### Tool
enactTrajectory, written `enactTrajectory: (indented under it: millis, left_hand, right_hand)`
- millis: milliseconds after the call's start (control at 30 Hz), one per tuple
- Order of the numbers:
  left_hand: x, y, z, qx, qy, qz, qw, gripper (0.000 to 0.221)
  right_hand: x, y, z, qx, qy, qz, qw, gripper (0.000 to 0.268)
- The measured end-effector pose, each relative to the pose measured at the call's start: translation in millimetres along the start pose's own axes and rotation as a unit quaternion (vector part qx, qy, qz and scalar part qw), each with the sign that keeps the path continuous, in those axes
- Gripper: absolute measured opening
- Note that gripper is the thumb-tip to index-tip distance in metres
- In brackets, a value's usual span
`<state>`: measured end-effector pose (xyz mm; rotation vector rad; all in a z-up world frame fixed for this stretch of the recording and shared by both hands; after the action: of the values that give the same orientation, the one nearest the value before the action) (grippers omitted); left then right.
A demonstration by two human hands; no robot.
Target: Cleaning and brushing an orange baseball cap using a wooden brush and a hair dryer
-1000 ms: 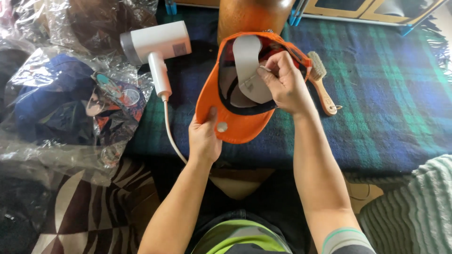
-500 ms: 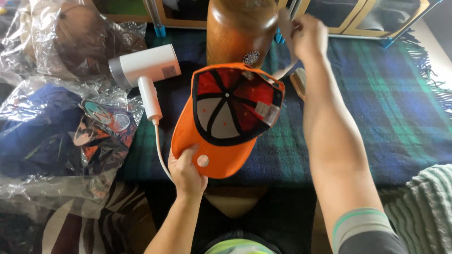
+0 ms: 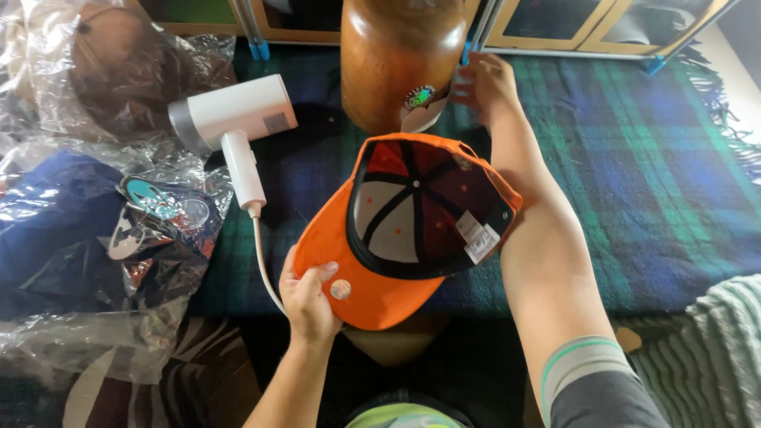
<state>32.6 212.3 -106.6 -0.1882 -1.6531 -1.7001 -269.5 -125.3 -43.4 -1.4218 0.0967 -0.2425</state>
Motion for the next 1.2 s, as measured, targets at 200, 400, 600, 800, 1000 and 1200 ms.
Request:
enactTrajectory:
  millis: [200,400,600,800,1000,1200]
  left_hand:
    - [17.8,12.2,2.0,-0.016,-0.03,0.009,0.999,0.02]
    - [36.9,1.3,-20.1,0.057,-0.06,-0.002,0.997,0.009]
    - [60.2,13.6,-27.5,0.05,-0.104,0.0,0.993,0.016]
    - [56.1,-9.3,-40.0,0.034,-0.121,-0.053,0.991,0.018]
    - [62.7,10.6,-19.1,0.042,-0.138,0.066,0.987,0.075]
    - [54.9,-15.4,14.5,0.086,-0.191,0.036,0.977,0.088]
  right_hand:
    - [-78.1,-50.2,31.4,-0.209,0.045,0.446,0.869,0.035]
    - [-163.7,60.3,61.1,-0.081,-0.059,0.604,0.79,0.074]
    - [-185.1,51.5,105.2,-0.149,0.025,0.508,0.848,0.03]
    - [-123.7,-91.4,345.4,-0.409,0.1,0.137,0.897,0.038]
    - [-7.9,-22.3,326.6,-0.394,-0.081,0.423,0.812,0.031]
    - [0.3,-12.0,323.9,-0.282,-0.118,0.283,0.909,0.06]
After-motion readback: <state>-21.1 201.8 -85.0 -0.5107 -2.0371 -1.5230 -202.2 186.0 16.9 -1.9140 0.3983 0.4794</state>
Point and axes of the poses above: each hand's wrist, its own z-axis away from the middle knuckle, its own x-axis out of the palm, y = z × x, the point moved 10 cm from there along -z, towards the middle knuckle, and after that the axes turned 6 degrees about -z, right-handed, at the moved point
